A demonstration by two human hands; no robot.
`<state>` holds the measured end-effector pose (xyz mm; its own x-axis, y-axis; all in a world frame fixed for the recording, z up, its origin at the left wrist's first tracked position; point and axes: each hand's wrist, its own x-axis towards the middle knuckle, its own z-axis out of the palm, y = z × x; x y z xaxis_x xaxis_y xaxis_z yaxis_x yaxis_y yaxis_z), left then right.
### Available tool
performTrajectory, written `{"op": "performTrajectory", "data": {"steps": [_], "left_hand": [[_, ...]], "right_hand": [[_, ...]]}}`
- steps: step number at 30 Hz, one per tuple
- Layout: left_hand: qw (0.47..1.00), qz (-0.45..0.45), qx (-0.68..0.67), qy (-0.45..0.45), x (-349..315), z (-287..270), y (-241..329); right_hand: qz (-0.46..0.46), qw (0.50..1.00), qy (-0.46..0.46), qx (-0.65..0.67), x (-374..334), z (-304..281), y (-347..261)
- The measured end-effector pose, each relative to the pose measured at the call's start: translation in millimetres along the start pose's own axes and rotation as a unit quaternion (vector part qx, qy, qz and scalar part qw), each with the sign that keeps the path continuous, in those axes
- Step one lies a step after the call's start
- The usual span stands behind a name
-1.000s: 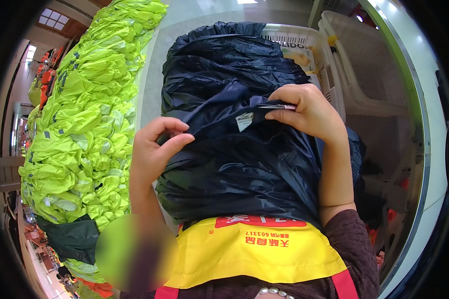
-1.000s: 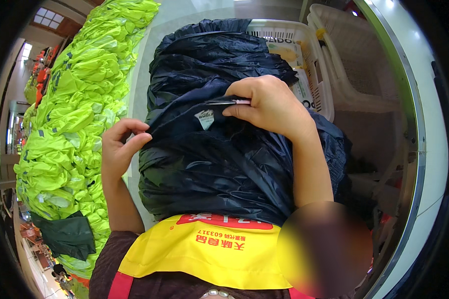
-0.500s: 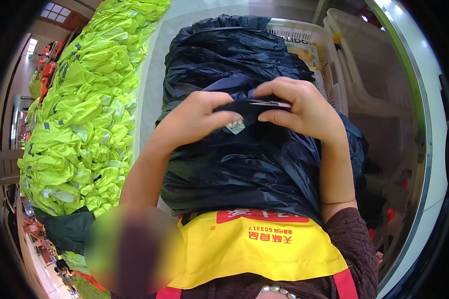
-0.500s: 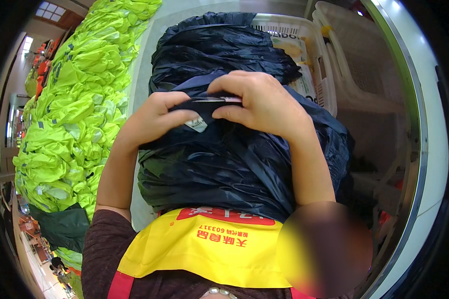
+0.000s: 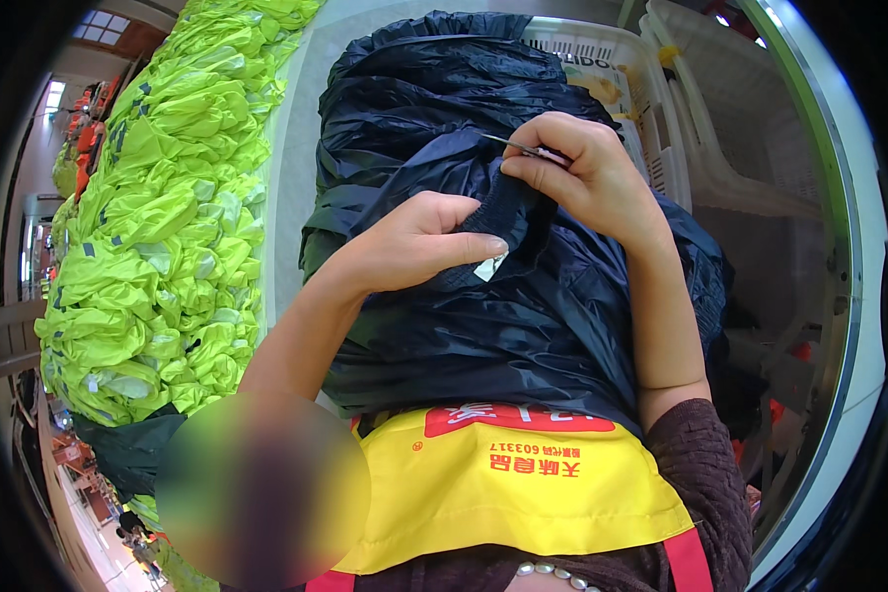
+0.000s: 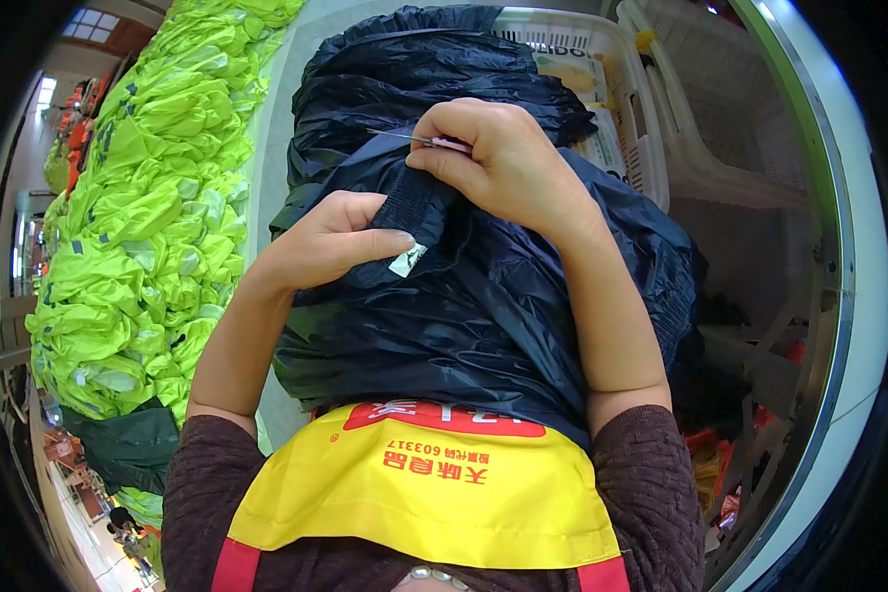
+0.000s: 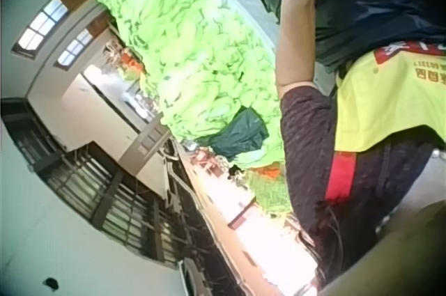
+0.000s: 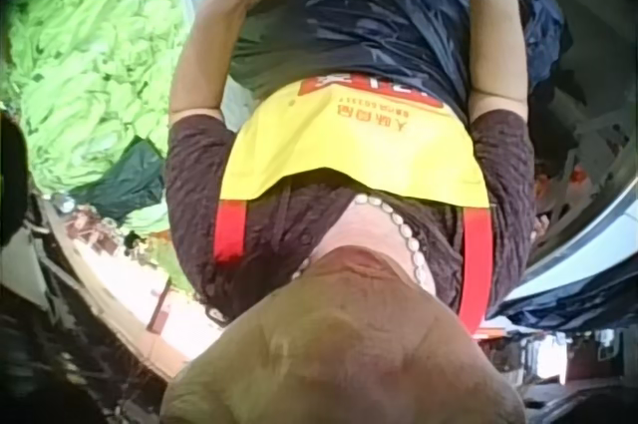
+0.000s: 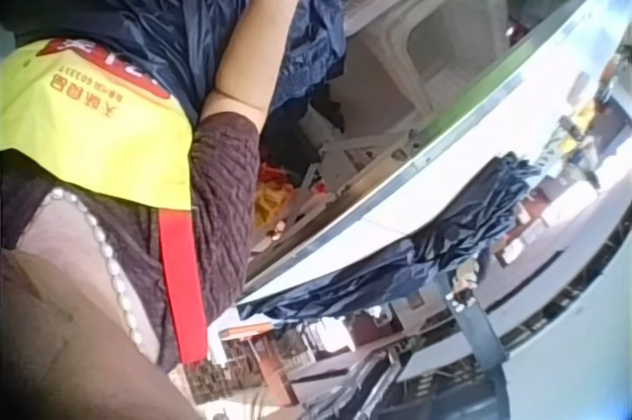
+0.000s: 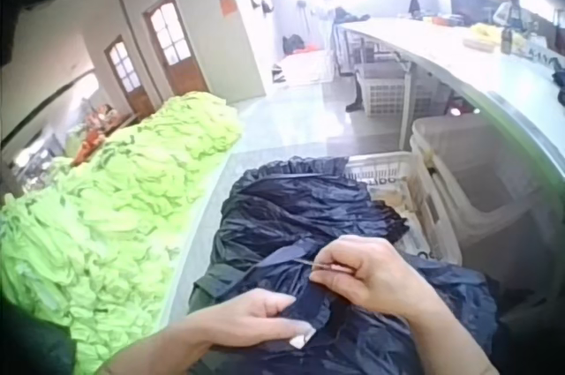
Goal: The person repeatedly picks up dark-colored pants from a pile, locates the sewn-in tags, and uses small scissors to cut them off. The person then places the pants back on the pile and repeats the process with the next item.
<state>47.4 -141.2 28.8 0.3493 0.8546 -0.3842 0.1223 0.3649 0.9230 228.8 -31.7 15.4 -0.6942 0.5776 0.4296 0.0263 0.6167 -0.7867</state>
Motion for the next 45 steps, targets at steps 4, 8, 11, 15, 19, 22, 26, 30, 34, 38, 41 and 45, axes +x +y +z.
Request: {"op": "performTrajectory", "data": {"steps": [4, 8, 11, 15, 19, 22, 26, 30, 34, 38, 41, 45], "left_hand": [[1.000, 0.000, -0.007, -0.026, 7, 3, -4], [0.999, 0.032, 0.008, -0.010, 7, 8, -10], [0.990, 0.117, 0.072, -0.012, -2, 19, -14], [0.971, 0.201, 0.107, 0.067, -6, 31, 1], [0.878, 0.266, 0.339, 0.210, -7, 19, 0], [0.818, 0.321, 0.397, 0.264, -1, 22, 5], [0.861, 0.397, 0.271, 0.168, 19, 18, 0], [0.887, 0.367, 0.213, 0.185, 23, 15, -10], [0.939, 0.264, 0.028, 0.221, 22, 19, -15], [0.951, 0.223, 0.031, 0.211, 18, 13, -12], [0.950, 0.247, 0.057, 0.183, 19, 12, -15], [0.933, 0.257, 0.006, 0.252, 26, 23, -20]], "right_hand": [[-0.029, 0.999, -0.012, -0.022, 1, 4, 4], [0.040, 0.999, 0.017, 0.025, -1, 2, 5], [0.082, 0.992, 0.008, 0.092, 0, 1, 14], [0.135, 0.961, -0.012, 0.243, -1, 11, 28], [0.221, 0.910, -0.019, 0.351, -3, 20, 31], [0.248, 0.877, -0.032, 0.411, -4, 23, 34], [0.243, 0.851, -0.051, 0.462, -6, 40, 45], [0.226, 0.845, -0.023, 0.485, -9, 48, 47], [0.232, 0.794, 0.016, 0.562, -7, 20, 32], [0.140, 0.916, -0.001, 0.376, -7, 15, 9], [0.089, 0.957, 0.006, 0.278, -6, 25, 0], [0.089, 0.937, 0.104, 0.321, -6, 46, -2]]}}
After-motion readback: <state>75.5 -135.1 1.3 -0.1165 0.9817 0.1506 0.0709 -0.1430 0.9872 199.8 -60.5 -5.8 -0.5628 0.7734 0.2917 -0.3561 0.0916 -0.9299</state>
